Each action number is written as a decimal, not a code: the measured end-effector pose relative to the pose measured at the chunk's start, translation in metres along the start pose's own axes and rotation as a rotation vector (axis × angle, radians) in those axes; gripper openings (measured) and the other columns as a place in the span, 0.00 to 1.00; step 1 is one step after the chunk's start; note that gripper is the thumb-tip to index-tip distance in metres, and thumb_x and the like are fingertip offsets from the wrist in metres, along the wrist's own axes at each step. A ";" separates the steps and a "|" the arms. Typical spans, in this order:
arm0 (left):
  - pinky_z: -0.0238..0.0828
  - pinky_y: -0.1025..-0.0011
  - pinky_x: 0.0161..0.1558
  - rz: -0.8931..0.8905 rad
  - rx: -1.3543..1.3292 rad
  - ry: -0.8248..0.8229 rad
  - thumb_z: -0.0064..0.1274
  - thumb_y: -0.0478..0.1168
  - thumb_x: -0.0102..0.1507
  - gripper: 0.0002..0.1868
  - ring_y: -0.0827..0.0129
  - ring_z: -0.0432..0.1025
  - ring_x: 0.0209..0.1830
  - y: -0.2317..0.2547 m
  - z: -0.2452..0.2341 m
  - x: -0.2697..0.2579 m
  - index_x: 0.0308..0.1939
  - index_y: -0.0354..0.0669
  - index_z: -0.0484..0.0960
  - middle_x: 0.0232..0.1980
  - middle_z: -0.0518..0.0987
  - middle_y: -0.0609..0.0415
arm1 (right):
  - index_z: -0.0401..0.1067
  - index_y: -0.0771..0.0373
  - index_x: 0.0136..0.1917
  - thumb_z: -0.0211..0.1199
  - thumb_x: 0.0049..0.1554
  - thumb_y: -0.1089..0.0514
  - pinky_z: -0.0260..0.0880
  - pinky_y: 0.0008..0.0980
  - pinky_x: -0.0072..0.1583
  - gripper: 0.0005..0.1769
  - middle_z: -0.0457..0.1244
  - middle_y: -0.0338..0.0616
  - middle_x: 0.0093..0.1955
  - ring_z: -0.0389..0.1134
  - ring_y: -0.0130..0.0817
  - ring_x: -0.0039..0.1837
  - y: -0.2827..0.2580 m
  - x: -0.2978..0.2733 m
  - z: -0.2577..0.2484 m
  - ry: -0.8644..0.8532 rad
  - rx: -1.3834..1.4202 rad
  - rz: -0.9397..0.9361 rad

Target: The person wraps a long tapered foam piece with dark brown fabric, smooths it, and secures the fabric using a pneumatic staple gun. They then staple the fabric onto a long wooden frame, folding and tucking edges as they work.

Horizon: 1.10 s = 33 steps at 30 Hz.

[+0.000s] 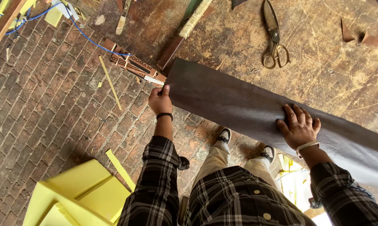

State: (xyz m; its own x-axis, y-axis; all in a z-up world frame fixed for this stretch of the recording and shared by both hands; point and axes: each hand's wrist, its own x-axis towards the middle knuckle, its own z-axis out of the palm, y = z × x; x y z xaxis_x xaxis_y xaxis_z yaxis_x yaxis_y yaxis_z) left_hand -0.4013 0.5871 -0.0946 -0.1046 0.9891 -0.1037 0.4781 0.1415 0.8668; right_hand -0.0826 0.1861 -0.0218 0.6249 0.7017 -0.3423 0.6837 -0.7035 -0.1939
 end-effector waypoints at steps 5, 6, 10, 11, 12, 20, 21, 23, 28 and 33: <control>0.74 0.62 0.35 -0.129 0.088 0.015 0.70 0.47 0.57 0.15 0.63 0.77 0.30 0.005 0.021 0.004 0.30 0.40 0.85 0.31 0.84 0.53 | 0.45 0.35 0.83 0.40 0.60 0.26 0.22 0.66 0.76 0.41 0.40 0.41 0.85 0.36 0.48 0.84 0.001 0.008 -0.005 -0.018 0.000 0.008; 0.75 0.61 0.37 -0.235 0.089 -0.039 0.68 0.47 0.59 0.14 0.62 0.78 0.34 0.013 0.024 0.004 0.33 0.41 0.85 0.35 0.84 0.52 | 0.45 0.35 0.83 0.40 0.61 0.26 0.22 0.66 0.76 0.41 0.40 0.41 0.85 0.36 0.48 0.84 0.001 0.007 -0.006 -0.025 -0.004 0.010; 0.72 0.54 0.50 -0.237 0.335 -0.064 0.63 0.44 0.61 0.16 0.56 0.76 0.50 0.050 0.012 -0.005 0.50 0.45 0.81 0.53 0.80 0.47 | 0.46 0.37 0.83 0.40 0.61 0.27 0.22 0.66 0.77 0.41 0.42 0.42 0.85 0.37 0.48 0.84 -0.008 0.001 -0.007 -0.005 0.027 -0.010; 0.70 0.51 0.54 -0.124 0.446 -0.031 0.63 0.42 0.61 0.20 0.55 0.74 0.55 0.062 0.013 -0.014 0.56 0.46 0.78 0.58 0.76 0.46 | 0.46 0.37 0.83 0.41 0.61 0.27 0.22 0.66 0.77 0.40 0.42 0.42 0.85 0.37 0.48 0.84 -0.009 0.002 -0.009 -0.015 0.021 0.001; 0.67 0.50 0.60 0.140 0.487 0.051 0.62 0.40 0.60 0.24 0.55 0.72 0.60 0.073 0.015 -0.028 0.59 0.46 0.76 0.62 0.75 0.46 | 0.46 0.36 0.82 0.41 0.61 0.27 0.22 0.66 0.77 0.40 0.42 0.42 0.85 0.38 0.48 0.84 -0.009 0.004 -0.012 -0.026 0.015 0.012; 0.33 0.41 0.79 1.001 0.517 -1.081 0.47 0.63 0.69 0.41 0.45 0.44 0.83 0.137 0.114 -0.267 0.80 0.48 0.58 0.83 0.54 0.40 | 0.41 0.42 0.84 0.40 0.59 0.25 0.23 0.60 0.77 0.46 0.36 0.45 0.86 0.34 0.46 0.85 -0.010 -0.015 -0.002 0.119 -0.002 0.018; 0.29 0.40 0.78 0.951 0.597 -1.133 0.43 0.66 0.69 0.42 0.47 0.41 0.84 0.142 0.124 -0.283 0.80 0.51 0.55 0.84 0.50 0.42 | 0.40 0.45 0.84 0.40 0.58 0.25 0.23 0.59 0.76 0.48 0.34 0.48 0.86 0.33 0.48 0.84 -0.006 -0.017 0.000 0.201 -0.018 0.009; 0.22 0.39 0.78 0.847 0.766 -1.230 0.36 0.71 0.67 0.44 0.49 0.35 0.85 0.149 0.138 -0.308 0.81 0.57 0.50 0.85 0.43 0.46 | 0.37 0.46 0.85 0.39 0.60 0.25 0.22 0.57 0.79 0.48 0.31 0.44 0.87 0.30 0.45 0.86 0.008 -0.027 0.007 0.190 0.032 0.136; 0.16 0.41 0.77 0.940 0.943 -1.229 0.33 0.72 0.66 0.48 0.54 0.26 0.85 0.145 0.142 -0.308 0.83 0.60 0.37 0.86 0.31 0.54 | 0.33 0.47 0.85 0.37 0.63 0.24 0.21 0.59 0.80 0.48 0.26 0.43 0.88 0.26 0.43 0.87 0.094 -0.085 0.011 0.183 0.188 0.534; 0.17 0.41 0.77 0.957 1.121 -1.129 0.34 0.73 0.66 0.48 0.54 0.27 0.85 0.145 0.143 -0.313 0.82 0.61 0.36 0.86 0.32 0.54 | 0.33 0.47 0.86 0.40 0.62 0.26 0.25 0.60 0.80 0.48 0.25 0.43 0.89 0.24 0.42 0.87 0.205 -0.140 -0.009 0.267 0.362 0.860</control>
State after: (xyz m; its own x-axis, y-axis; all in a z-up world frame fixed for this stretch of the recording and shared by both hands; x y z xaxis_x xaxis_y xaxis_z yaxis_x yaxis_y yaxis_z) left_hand -0.1747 0.3043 -0.0058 0.8488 0.2272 -0.4773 0.3474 -0.9203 0.1798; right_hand -0.0260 -0.0554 -0.0054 0.9525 -0.0972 -0.2885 -0.1761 -0.9489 -0.2617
